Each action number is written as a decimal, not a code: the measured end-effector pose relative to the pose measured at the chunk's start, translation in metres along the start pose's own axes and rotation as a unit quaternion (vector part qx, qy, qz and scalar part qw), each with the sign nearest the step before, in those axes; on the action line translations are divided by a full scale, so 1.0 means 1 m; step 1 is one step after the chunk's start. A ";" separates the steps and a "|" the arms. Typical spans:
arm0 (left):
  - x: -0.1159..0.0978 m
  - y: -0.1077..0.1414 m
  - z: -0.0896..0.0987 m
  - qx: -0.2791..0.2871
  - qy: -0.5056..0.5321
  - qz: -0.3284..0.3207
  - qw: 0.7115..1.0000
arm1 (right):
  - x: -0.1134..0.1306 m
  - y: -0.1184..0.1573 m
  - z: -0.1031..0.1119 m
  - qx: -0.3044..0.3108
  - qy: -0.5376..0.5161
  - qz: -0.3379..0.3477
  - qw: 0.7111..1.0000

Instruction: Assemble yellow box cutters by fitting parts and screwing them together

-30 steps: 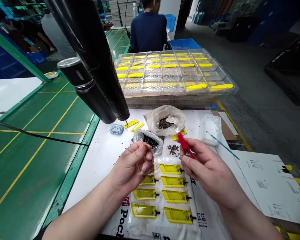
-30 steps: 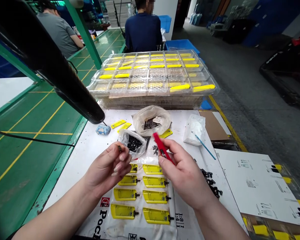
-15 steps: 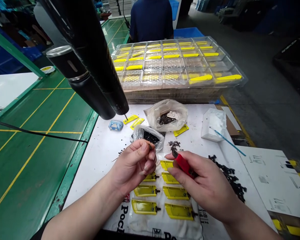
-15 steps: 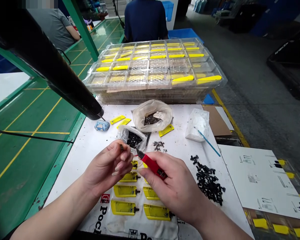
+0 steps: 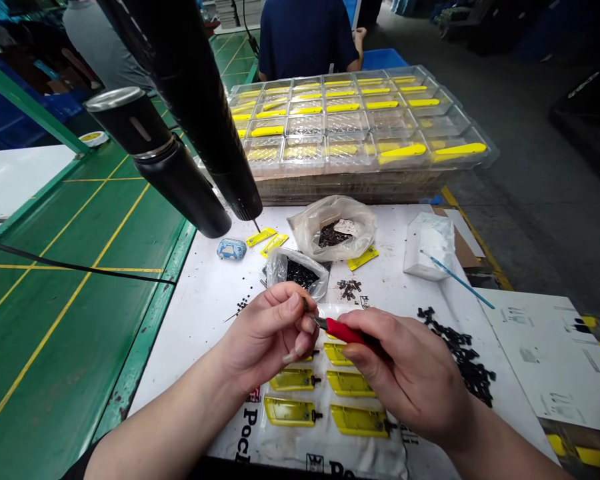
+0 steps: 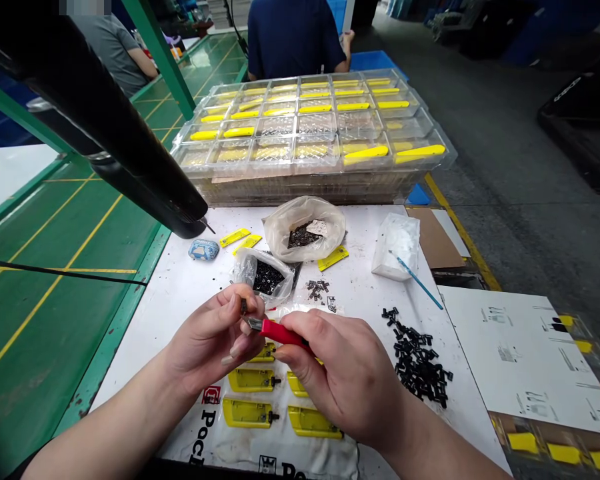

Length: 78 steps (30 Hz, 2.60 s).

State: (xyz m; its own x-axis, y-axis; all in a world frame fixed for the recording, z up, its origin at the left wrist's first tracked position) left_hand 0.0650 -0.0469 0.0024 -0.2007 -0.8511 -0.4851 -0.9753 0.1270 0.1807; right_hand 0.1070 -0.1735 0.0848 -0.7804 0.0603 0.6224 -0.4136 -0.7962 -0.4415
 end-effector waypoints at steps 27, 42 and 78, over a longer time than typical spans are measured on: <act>0.003 0.001 -0.013 0.066 0.027 0.016 0.997 | 0.007 -0.002 0.005 -0.014 0.011 0.027 0.999; 0.002 0.002 -0.011 0.055 0.019 0.012 0.998 | 0.002 -0.002 0.003 0.002 -0.023 0.012 1.000; -0.002 -0.001 -0.014 0.034 0.017 -0.040 0.998 | 0.004 0.002 0.009 -0.058 0.005 0.007 0.998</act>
State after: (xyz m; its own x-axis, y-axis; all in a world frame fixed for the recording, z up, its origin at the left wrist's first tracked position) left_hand 0.0673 -0.0525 0.0151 -0.1196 -0.8766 -0.4661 -0.9924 0.0913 0.0831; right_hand 0.1078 -0.1802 0.0922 -0.7908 0.0557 0.6095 -0.4539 -0.7214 -0.5230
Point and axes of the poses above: each hand's wrist, its own y-axis away from the middle knuckle, its own z-axis out of the back of the hand, x = y × z, the point moved 10 cm from there along -y, towards the middle knuckle, and after that the axes turned 4 degrees about x, right-handed, at the moved point
